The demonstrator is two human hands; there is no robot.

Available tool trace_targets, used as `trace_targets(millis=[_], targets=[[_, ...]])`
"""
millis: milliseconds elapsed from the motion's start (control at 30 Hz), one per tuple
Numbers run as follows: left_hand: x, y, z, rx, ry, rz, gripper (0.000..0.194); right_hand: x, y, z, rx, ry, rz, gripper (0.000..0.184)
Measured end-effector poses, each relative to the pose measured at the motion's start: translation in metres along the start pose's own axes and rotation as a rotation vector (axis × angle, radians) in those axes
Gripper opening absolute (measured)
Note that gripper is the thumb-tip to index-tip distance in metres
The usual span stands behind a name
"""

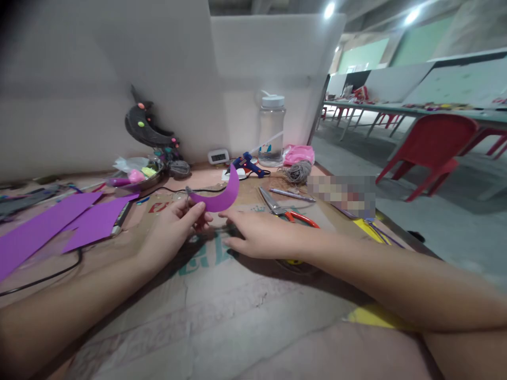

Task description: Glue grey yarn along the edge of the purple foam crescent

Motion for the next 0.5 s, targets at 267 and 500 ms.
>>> trace_targets(millis=[267, 500], targets=[[-0.006, 0.003, -0.004, 0.023, 0.045, -0.045, 0.027, -0.022, -0.027, 0.013, -0.302, 0.016, -0.149, 0.033], [-0.009, 0.003, -0.005, 0.032, 0.046, -0.058, 0.03, -0.031, 0.017, 0.033, -0.312, -0.013, 0.155, 0.019]])
Point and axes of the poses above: each hand's wrist, its own z-axis away from the middle knuckle, its own y-axis out of the back of the hand, x = y × z, the point moved 10 cm from there along -z, towards the middle knuckle, and after that the axes turned 15 degrees about -z, right-handed, at the moved point
